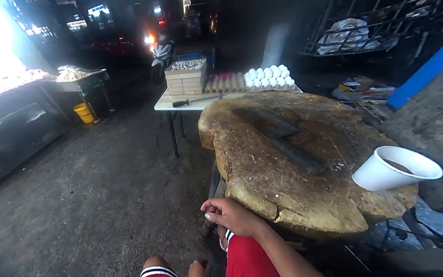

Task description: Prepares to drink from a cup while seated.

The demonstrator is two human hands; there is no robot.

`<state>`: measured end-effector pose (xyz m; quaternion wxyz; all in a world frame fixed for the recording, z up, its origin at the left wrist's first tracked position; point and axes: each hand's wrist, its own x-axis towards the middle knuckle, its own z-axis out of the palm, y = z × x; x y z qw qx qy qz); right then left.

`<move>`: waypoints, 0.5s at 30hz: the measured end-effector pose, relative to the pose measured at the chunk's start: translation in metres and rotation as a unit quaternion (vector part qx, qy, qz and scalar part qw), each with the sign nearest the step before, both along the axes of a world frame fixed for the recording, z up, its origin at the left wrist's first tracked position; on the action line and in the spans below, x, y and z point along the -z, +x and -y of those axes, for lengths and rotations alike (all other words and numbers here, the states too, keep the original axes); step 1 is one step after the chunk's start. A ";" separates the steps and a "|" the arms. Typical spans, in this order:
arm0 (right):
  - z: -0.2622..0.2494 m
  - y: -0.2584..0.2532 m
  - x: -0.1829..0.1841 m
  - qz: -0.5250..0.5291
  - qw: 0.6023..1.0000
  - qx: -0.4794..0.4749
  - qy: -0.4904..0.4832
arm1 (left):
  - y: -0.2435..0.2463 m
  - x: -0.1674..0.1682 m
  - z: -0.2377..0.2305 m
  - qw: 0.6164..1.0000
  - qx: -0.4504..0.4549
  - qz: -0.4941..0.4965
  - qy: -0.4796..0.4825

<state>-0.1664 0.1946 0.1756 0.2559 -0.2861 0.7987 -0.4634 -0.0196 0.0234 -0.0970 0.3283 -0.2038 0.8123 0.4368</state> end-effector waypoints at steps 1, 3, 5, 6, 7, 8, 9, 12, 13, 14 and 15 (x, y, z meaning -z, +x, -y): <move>0.000 0.000 0.000 -0.001 1.000 -0.002 0.000 | -0.008 -0.005 -0.002 0.998 0.055 -0.029 -0.005; 0.001 -0.001 0.000 -0.002 1.000 -0.003 -0.004 | -0.018 -0.016 -0.001 0.995 0.077 -0.060 0.025; 0.001 -0.001 0.000 0.000 1.000 -0.004 -0.002 | -0.015 -0.016 0.006 0.996 0.069 -0.044 0.042; 0.001 -0.001 0.000 -0.002 1.000 -0.004 -0.001 | -0.011 -0.012 0.012 0.997 0.071 -0.024 0.037; 0.001 -0.001 0.000 -0.005 1.000 -0.003 -0.001 | -0.007 -0.005 0.019 0.997 0.073 0.002 0.026; 0.001 -0.001 0.000 -0.007 1.000 -0.001 0.001 | -0.004 0.002 0.024 0.997 0.072 0.025 0.014; 0.000 -0.001 0.001 -0.006 1.000 0.001 0.003 | -0.003 0.006 0.026 0.997 0.066 0.038 0.007; 0.000 0.000 0.001 0.001 1.000 0.003 0.003 | -0.003 -0.001 0.025 0.998 0.033 0.025 0.038; 0.001 0.000 0.002 0.000 1.000 0.003 0.001 | -0.004 -0.003 0.025 0.998 0.029 0.018 0.044; 0.001 0.000 0.002 -0.001 1.000 0.002 0.000 | -0.003 -0.003 0.026 0.998 0.032 0.016 0.044; 0.001 0.000 0.002 -0.002 1.000 0.000 0.002 | -0.003 -0.002 0.026 0.998 0.038 0.020 0.039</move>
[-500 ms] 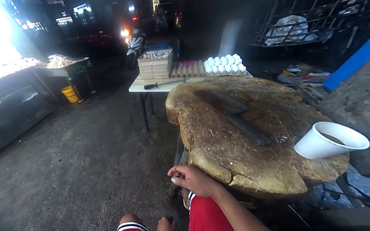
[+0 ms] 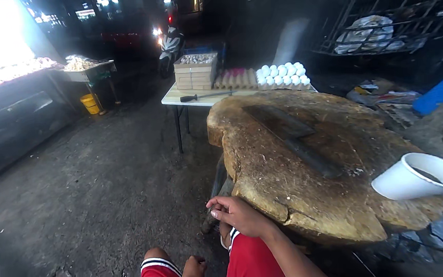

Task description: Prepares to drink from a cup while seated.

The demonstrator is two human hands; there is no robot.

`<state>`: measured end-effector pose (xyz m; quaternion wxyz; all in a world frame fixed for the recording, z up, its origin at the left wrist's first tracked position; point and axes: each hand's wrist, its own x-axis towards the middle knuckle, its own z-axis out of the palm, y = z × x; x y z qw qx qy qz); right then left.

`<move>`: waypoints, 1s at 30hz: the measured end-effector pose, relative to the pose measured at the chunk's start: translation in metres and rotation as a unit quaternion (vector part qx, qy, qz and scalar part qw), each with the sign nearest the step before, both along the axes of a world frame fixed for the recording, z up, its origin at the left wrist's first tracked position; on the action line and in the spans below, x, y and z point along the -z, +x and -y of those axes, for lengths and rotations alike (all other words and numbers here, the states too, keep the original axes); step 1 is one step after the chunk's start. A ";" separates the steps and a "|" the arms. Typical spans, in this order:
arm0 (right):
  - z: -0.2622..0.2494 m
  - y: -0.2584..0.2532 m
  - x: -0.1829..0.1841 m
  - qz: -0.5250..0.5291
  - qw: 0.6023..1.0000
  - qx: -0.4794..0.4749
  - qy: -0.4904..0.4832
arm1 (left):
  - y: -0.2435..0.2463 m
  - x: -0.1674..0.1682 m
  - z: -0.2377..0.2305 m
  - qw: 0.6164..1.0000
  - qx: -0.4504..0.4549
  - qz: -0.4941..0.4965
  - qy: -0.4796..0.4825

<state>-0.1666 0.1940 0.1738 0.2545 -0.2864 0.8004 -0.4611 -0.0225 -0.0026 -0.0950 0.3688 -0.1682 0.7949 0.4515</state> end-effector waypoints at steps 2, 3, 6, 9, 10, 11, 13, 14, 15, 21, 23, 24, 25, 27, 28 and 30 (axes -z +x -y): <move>-0.001 0.001 0.000 -0.003 1.000 0.001 0.002 | 0.000 -0.001 -0.002 0.999 0.026 0.006 -0.020; -0.001 0.001 0.001 -0.002 1.000 0.001 0.004 | -0.001 -0.004 -0.004 0.999 0.043 0.009 -0.027; -0.001 0.001 0.001 -0.002 1.000 0.000 -0.001 | -0.002 -0.010 -0.009 0.997 0.067 0.004 -0.028; -0.001 0.001 0.001 -0.004 1.000 0.003 -0.006 | -0.001 -0.007 -0.008 0.996 0.079 0.008 -0.027; -0.001 0.001 0.001 -0.003 1.000 0.002 -0.008 | -0.001 -0.007 -0.007 0.996 0.083 0.008 -0.034; -0.001 0.001 0.001 0.000 1.000 0.003 -0.011 | -0.002 -0.007 -0.007 0.995 0.086 0.006 -0.040; -0.001 0.001 0.001 0.000 1.000 0.005 -0.013 | -0.002 -0.008 -0.006 0.996 0.081 0.002 -0.037; 0.000 0.001 0.001 -0.001 1.000 0.006 -0.014 | -0.001 -0.008 -0.006 0.996 0.077 0.002 -0.035; 0.000 0.001 0.001 -0.002 1.000 0.008 -0.016 | 0.000 -0.009 -0.005 0.996 0.076 0.004 -0.036; -0.001 0.004 0.005 -0.010 0.999 0.025 -0.018 | 0.001 -0.013 -0.008 0.995 0.098 -0.008 -0.026; 0.001 0.005 0.006 -0.022 0.999 0.031 -0.021 | 0.003 -0.016 -0.005 0.995 0.089 0.004 -0.035; 0.003 0.007 0.007 -0.029 0.999 0.031 -0.022 | 0.005 -0.021 -0.005 0.995 0.083 0.014 -0.043; 0.004 0.009 0.006 -0.032 0.999 0.028 -0.025 | 0.005 -0.025 -0.007 0.995 0.085 0.017 -0.047; 0.004 0.010 0.002 -0.031 0.999 0.016 -0.030 | 0.005 -0.027 -0.007 0.995 0.089 0.000 -0.043; 0.004 0.010 0.000 -0.028 0.999 0.008 -0.028 | 0.006 -0.026 -0.006 0.996 0.082 -0.012 -0.038; 0.005 0.009 -0.004 -0.020 0.999 -0.006 -0.024 | 0.009 -0.027 -0.005 0.997 0.066 -0.012 -0.034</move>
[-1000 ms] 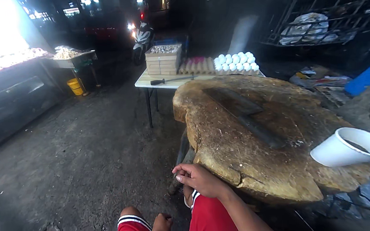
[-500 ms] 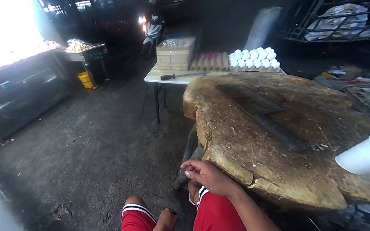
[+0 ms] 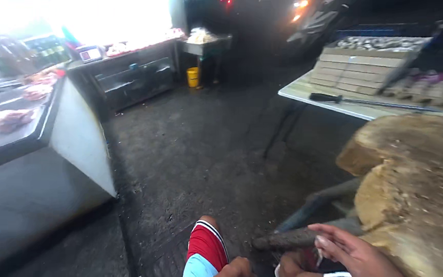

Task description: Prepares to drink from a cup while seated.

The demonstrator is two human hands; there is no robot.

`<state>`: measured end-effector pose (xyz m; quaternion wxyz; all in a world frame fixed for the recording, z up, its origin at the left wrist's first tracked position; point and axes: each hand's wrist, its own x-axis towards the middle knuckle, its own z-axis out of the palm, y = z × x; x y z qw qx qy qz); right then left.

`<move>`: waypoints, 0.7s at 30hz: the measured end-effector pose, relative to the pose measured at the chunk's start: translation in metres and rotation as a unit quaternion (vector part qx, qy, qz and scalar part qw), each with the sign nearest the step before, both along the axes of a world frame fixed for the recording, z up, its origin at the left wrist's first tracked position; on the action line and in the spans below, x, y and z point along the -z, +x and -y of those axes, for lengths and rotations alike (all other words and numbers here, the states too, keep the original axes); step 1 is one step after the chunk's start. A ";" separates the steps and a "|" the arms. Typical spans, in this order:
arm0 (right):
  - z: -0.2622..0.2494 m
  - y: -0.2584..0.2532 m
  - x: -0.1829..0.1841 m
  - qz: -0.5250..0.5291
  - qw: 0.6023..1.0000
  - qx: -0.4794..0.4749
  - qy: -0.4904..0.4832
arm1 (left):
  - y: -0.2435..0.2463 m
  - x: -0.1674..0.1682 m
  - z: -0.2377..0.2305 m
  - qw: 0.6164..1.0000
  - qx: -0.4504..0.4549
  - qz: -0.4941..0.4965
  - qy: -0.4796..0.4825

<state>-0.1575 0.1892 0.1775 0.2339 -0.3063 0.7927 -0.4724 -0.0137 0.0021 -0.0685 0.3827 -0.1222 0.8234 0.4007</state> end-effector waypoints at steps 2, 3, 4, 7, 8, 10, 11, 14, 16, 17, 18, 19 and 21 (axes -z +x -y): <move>0.000 0.000 -0.001 -0.003 1.000 -0.008 0.002 | 0.000 -0.013 -0.002 1.000 0.009 0.007 -0.012; 0.000 0.001 -0.001 -0.006 1.000 -0.011 0.000 | 0.003 -0.033 -0.003 1.000 0.013 0.007 -0.014; 0.000 0.002 -0.002 -0.009 1.000 -0.014 -0.003 | 0.007 -0.058 -0.004 1.000 0.009 0.002 -0.013; -0.002 0.001 -0.002 -0.009 1.000 -0.011 -0.004 | 0.013 -0.082 -0.001 1.000 -0.006 0.002 -0.004; -0.003 0.001 -0.002 -0.010 1.000 -0.009 -0.003 | 0.012 -0.076 -0.001 1.000 -0.003 0.004 -0.002; -0.004 0.002 0.000 -0.008 1.000 -0.004 0.000 | 0.006 -0.034 -0.004 1.000 0.021 -0.012 0.002; -0.004 0.003 0.000 -0.006 1.000 -0.001 -0.003 | 0.005 -0.014 -0.005 0.999 0.028 -0.026 0.006; -0.003 0.005 -0.001 -0.002 1.000 0.016 -0.002 | 0.006 0.001 -0.002 1.000 0.018 -0.013 0.016; -0.003 0.004 0.000 -0.002 1.000 0.022 -0.004 | 0.005 0.002 -0.001 1.000 0.008 0.003 0.004; -0.004 0.004 0.001 -0.003 1.000 0.022 -0.007 | 0.005 0.000 -0.002 1.000 0.005 -0.004 0.002; -0.004 0.004 0.002 -0.005 1.000 0.022 -0.007 | 0.005 -0.004 -0.003 1.000 0.004 -0.010 0.003; -0.004 0.004 0.003 -0.006 1.000 0.021 -0.005 | 0.006 -0.008 -0.002 1.000 0.002 -0.013 0.009; -0.003 0.003 0.003 -0.006 1.000 0.024 -0.006 | 0.008 -0.004 0.000 1.000 -0.002 -0.013 0.015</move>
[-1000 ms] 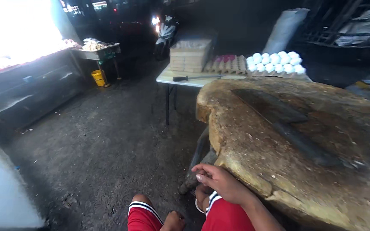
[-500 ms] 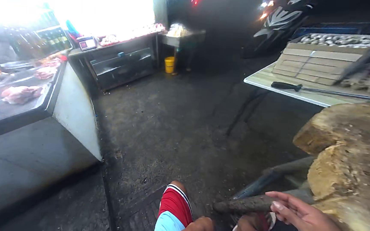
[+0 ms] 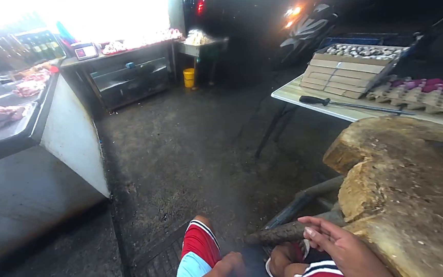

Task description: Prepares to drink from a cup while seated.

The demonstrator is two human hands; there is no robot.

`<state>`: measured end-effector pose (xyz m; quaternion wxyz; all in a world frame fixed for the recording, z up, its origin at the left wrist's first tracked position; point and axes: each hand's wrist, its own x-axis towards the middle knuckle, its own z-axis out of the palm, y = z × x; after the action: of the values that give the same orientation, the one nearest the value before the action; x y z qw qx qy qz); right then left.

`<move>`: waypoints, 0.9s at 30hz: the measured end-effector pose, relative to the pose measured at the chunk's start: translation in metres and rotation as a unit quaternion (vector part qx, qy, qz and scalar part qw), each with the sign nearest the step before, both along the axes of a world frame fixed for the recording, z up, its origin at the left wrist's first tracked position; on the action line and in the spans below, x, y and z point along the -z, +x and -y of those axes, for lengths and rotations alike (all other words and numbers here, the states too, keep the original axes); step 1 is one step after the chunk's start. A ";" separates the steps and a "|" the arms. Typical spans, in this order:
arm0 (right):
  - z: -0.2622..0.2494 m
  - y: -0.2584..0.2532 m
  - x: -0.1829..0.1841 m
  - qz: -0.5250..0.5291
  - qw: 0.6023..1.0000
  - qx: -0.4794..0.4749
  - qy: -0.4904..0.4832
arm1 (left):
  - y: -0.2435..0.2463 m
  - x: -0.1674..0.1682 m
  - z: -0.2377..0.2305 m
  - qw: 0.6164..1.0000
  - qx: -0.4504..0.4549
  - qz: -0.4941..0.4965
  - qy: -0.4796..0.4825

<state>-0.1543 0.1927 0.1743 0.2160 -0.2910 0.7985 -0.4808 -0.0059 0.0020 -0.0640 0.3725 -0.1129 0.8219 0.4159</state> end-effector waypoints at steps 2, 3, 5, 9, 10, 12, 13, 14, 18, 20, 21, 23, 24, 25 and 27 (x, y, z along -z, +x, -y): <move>0.001 0.000 0.001 0.002 1.000 0.007 -0.003 | 0.000 0.012 0.002 1.000 0.000 -0.004 0.000; 0.000 -0.001 0.002 0.002 1.000 0.011 -0.004 | 0.000 0.016 0.002 1.000 -0.002 -0.011 0.002; 0.000 -0.002 0.006 0.000 1.000 0.019 -0.004 | -0.001 0.019 0.001 1.000 -0.005 -0.024 0.006; 0.000 -0.002 0.010 -0.007 1.000 0.029 -0.006 | -0.005 0.014 0.004 0.997 -0.045 -0.044 0.038; 0.000 -0.003 0.011 -0.007 1.000 0.029 -0.008 | -0.007 0.013 0.006 0.992 -0.100 -0.042 0.066; 0.000 -0.004 0.012 -0.008 1.000 0.028 -0.011 | -0.015 0.007 0.013 0.953 -0.257 -0.052 0.149; 0.000 -0.005 0.013 -0.008 1.000 0.028 -0.010 | -0.023 -0.004 0.018 0.926 -0.326 -0.066 0.179; 0.000 -0.005 0.013 -0.008 1.000 0.029 -0.007 | -0.031 -0.021 0.024 0.902 -0.373 -0.089 0.199; 0.000 -0.006 0.016 -0.012 1.000 0.023 -0.010 | -0.049 -0.137 0.046 0.829 -0.402 -0.245 0.301; 0.000 -0.006 0.014 -0.013 1.000 0.020 -0.008 | -0.045 -0.194 0.051 0.780 -0.348 -0.359 0.377; 0.001 -0.006 0.014 -0.014 1.000 0.019 -0.009 | -0.040 -0.220 0.051 0.746 -0.311 -0.425 0.408; 0.001 -0.006 0.011 -0.008 1.000 0.015 -0.008 | -0.027 -0.267 0.048 0.673 -0.235 -0.540 0.448; 0.000 -0.006 0.010 -0.004 1.000 0.014 -0.007 | -0.018 -0.290 0.044 0.646 -0.203 -0.577 0.457; 0.001 -0.005 0.009 -0.003 1.000 0.017 -0.009 | -0.010 -0.309 0.040 0.623 -0.175 -0.606 0.462; 0.000 -0.005 0.010 -0.011 1.000 0.020 -0.020 | 0.007 -0.338 0.031 0.602 -0.130 -0.640 0.459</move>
<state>-0.1594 0.1923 0.1640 0.1919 -0.2848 0.7968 -0.4972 0.0015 -0.0285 0.2743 -0.3043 0.2628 0.5277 0.7482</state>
